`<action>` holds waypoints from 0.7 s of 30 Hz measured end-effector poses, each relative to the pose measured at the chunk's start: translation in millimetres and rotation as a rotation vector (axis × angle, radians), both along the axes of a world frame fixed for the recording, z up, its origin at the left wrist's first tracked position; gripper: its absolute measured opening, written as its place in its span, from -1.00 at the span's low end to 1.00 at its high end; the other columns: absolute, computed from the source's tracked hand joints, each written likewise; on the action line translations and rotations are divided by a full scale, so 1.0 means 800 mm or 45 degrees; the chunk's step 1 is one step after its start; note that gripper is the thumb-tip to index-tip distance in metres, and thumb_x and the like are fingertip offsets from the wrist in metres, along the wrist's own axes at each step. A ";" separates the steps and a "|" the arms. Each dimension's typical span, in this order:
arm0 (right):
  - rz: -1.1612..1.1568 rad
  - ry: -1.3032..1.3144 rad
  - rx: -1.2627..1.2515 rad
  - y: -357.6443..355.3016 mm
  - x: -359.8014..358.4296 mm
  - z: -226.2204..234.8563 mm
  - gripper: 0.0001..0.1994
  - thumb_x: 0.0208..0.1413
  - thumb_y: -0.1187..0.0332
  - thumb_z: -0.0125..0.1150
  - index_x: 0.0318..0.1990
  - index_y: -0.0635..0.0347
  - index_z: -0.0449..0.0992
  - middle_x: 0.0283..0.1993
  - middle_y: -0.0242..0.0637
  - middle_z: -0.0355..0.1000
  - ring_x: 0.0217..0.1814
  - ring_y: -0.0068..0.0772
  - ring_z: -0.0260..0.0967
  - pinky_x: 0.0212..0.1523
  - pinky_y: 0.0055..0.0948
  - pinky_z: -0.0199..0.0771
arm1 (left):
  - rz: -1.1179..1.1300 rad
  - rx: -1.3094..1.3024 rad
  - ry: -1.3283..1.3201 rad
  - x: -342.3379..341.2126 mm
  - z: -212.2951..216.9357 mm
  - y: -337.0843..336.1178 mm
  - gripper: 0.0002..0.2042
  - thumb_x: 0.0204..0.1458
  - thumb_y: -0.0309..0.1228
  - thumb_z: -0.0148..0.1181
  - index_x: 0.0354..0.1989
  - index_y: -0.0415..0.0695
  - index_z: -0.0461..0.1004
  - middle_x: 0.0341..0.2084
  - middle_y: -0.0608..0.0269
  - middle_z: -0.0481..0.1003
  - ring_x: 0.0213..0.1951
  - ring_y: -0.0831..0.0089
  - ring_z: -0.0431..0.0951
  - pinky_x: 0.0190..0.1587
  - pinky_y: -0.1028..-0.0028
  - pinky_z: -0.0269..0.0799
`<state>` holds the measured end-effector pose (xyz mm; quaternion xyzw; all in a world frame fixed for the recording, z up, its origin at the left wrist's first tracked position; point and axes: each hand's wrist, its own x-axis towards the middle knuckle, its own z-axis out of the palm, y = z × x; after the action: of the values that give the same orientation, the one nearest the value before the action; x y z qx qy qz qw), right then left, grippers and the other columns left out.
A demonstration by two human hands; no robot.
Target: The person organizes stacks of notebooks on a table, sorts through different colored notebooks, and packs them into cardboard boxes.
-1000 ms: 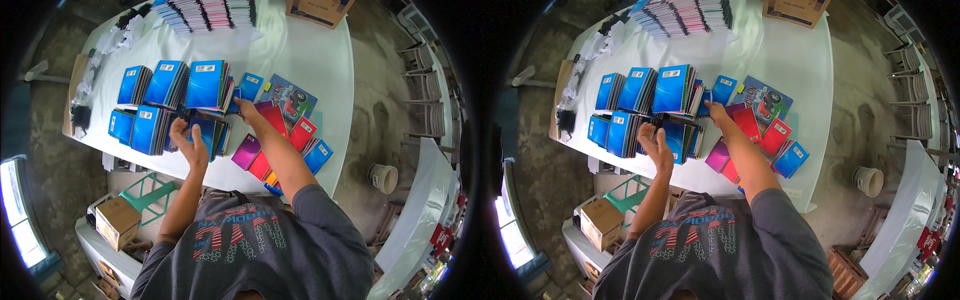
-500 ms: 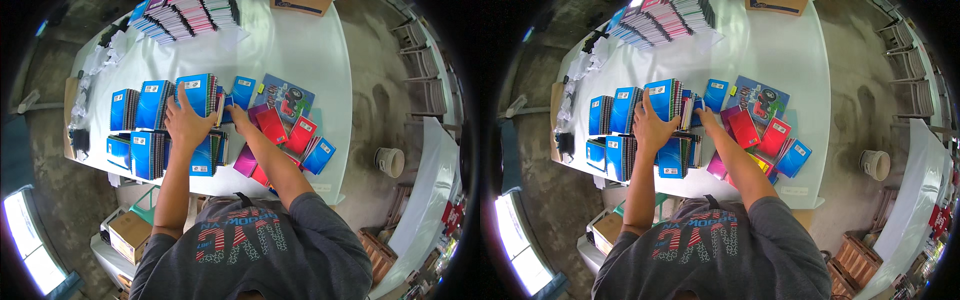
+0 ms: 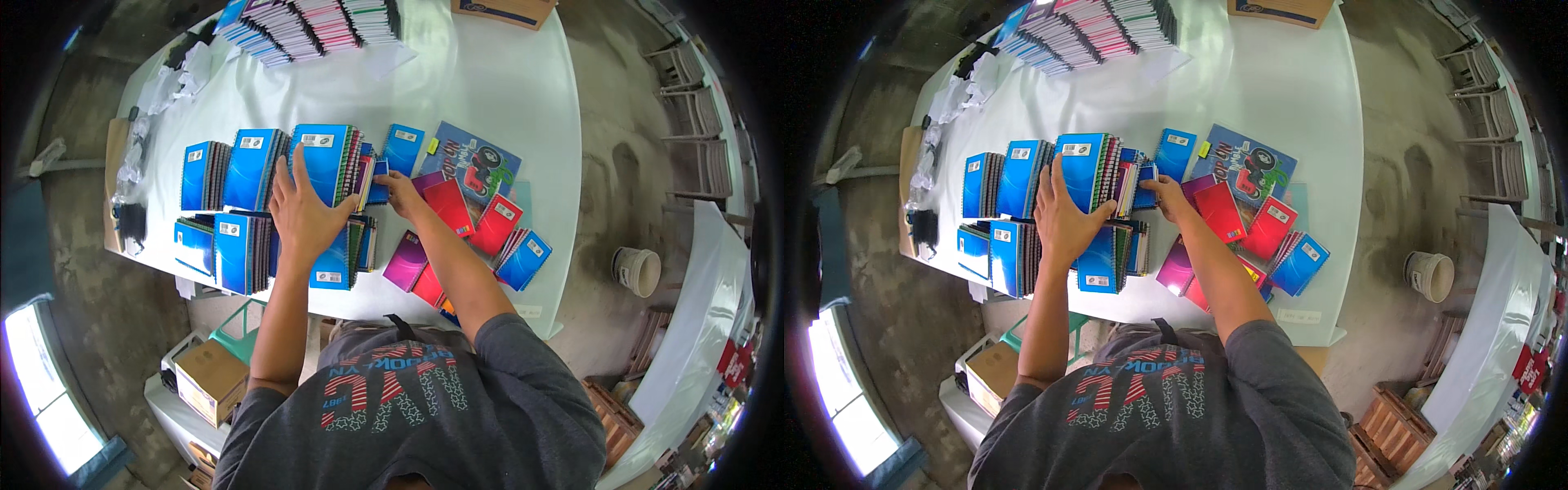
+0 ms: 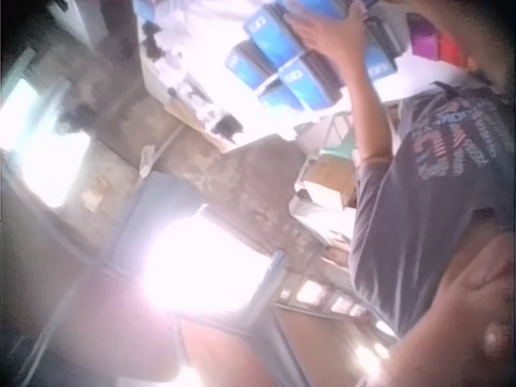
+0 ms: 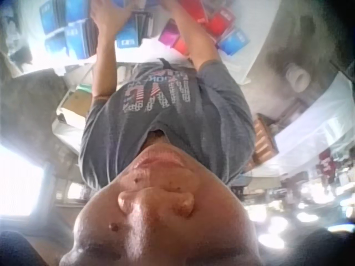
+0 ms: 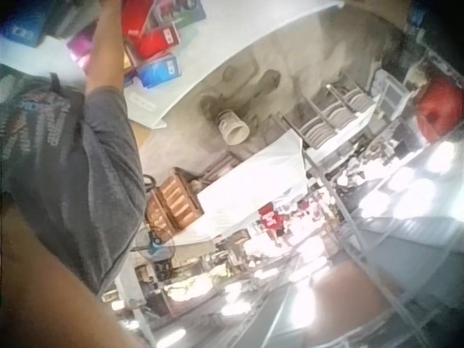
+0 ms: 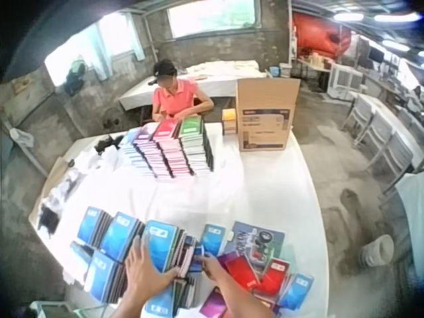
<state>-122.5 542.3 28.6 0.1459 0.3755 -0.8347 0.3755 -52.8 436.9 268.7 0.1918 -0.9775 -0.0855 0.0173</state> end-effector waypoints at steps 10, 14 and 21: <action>0.065 -0.028 -0.063 0.005 -0.002 0.009 -0.62 -0.09 0.40 0.18 -0.04 0.21 0.35 -0.17 -0.29 0.42 -0.15 -0.37 0.41 -0.08 -0.39 0.40 | 0.017 0.043 -0.012 0.000 0.004 -0.002 0.01 -0.34 -0.13 0.38 0.30 0.01 -0.16 0.18 -0.11 0.04 0.21 -0.02 0.08 0.18 0.05 0.03; 0.137 0.007 -0.002 0.004 -0.004 0.010 -0.58 -0.08 0.37 0.15 0.00 0.22 0.32 -0.14 -0.25 0.41 -0.11 -0.33 0.39 -0.06 -0.37 0.37 | 0.003 0.115 0.035 0.000 0.001 -0.009 -0.02 -0.35 -0.15 0.38 0.29 0.00 -0.10 0.15 -0.12 0.07 0.18 -0.05 0.12 0.15 0.04 0.07; -0.311 0.348 0.671 -0.013 -0.031 0.021 -0.46 0.03 0.12 0.02 0.08 0.35 0.27 -0.11 -0.07 0.41 -0.02 -0.13 0.33 0.12 -0.22 0.15 | -0.024 0.082 0.066 -0.005 -0.003 0.003 -0.04 -0.36 -0.12 0.38 0.27 0.00 -0.05 0.16 -0.14 0.05 0.17 -0.08 0.12 0.14 0.02 0.07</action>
<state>-147.5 532.2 45.6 0.1686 0.6055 -0.7594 0.1681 -56.7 439.0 266.2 0.1809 -0.9753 -0.1220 0.0356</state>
